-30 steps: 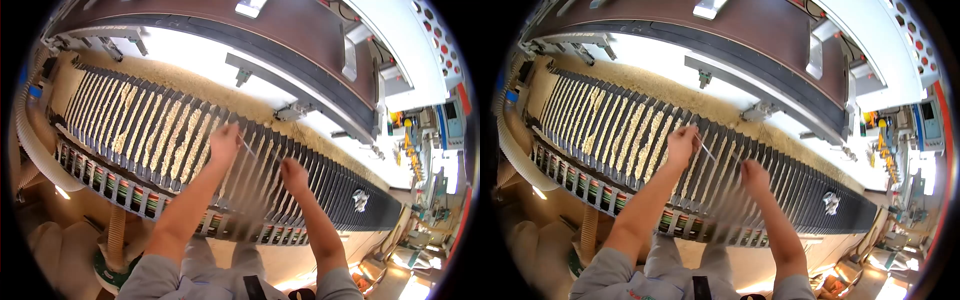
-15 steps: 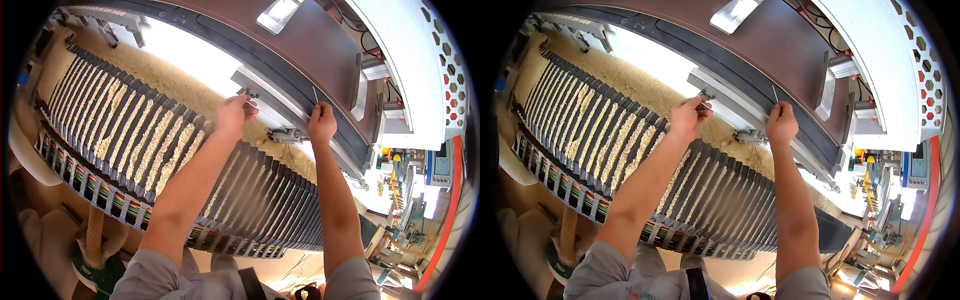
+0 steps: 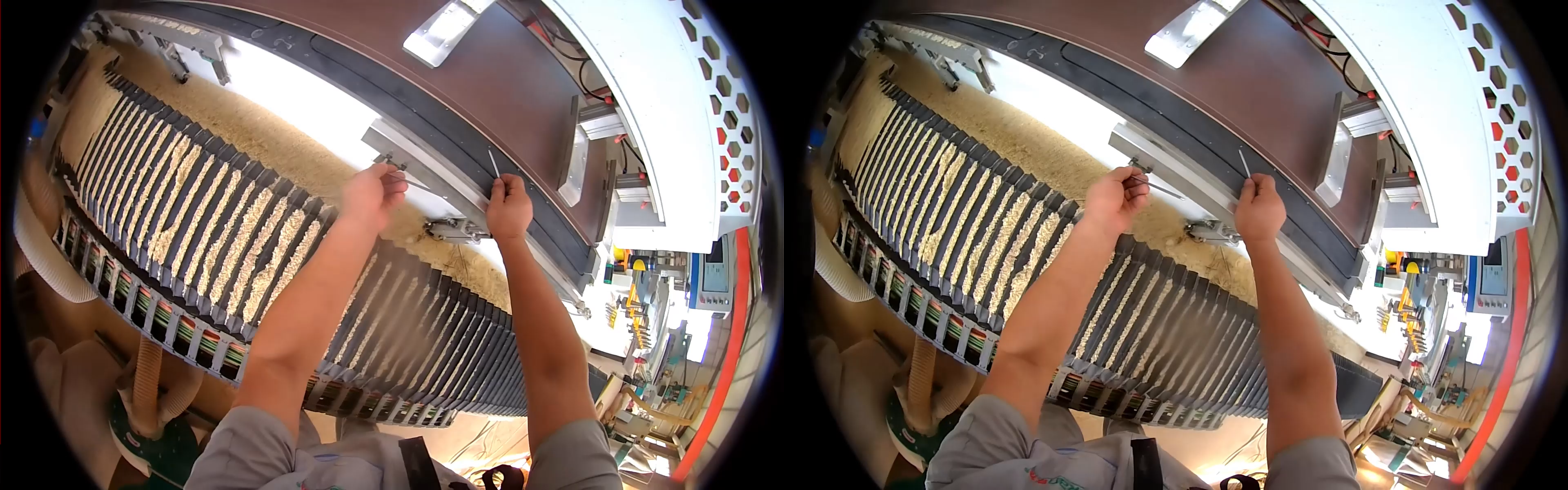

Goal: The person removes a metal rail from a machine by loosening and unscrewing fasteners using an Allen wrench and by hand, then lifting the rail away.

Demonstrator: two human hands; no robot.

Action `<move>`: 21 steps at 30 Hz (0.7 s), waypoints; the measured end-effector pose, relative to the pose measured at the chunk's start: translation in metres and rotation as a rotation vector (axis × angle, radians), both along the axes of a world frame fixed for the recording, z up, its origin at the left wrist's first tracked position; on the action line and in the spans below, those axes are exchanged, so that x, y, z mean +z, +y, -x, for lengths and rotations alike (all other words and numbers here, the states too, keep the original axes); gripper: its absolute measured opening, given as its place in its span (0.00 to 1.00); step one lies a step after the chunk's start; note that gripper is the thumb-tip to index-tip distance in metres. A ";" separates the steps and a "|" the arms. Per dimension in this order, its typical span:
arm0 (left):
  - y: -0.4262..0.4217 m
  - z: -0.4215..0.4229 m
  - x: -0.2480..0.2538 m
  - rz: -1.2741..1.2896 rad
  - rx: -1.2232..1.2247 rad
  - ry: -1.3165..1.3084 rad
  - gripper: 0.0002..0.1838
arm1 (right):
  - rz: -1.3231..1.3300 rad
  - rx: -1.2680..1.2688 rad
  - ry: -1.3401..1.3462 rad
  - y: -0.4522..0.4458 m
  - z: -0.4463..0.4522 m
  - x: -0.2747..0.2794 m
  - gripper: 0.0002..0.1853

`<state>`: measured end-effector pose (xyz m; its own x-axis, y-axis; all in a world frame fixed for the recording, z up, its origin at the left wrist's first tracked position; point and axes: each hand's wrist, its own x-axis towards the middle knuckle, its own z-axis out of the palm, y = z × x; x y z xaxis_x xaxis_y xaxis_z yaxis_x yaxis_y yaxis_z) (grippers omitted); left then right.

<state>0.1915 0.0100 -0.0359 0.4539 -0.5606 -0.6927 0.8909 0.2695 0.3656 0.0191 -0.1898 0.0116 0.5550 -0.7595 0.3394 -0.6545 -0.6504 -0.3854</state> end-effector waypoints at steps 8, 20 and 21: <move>-0.001 -0.009 0.015 0.002 0.004 0.067 0.11 | 0.559 0.509 0.236 -0.040 -0.036 0.036 0.20; -0.009 0.015 0.013 -0.221 0.083 -0.376 0.09 | 0.364 0.329 0.124 -0.062 -0.053 0.002 0.33; -0.009 0.016 0.008 -0.224 0.084 -0.415 0.09 | 0.362 0.326 0.124 -0.062 -0.053 0.000 0.33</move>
<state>0.1756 0.0009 -0.0276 0.7551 -0.3680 -0.5426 0.6356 0.2080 0.7434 0.0719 -0.2518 0.0118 0.7967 -0.3852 0.4658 -0.4213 -0.9065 -0.0291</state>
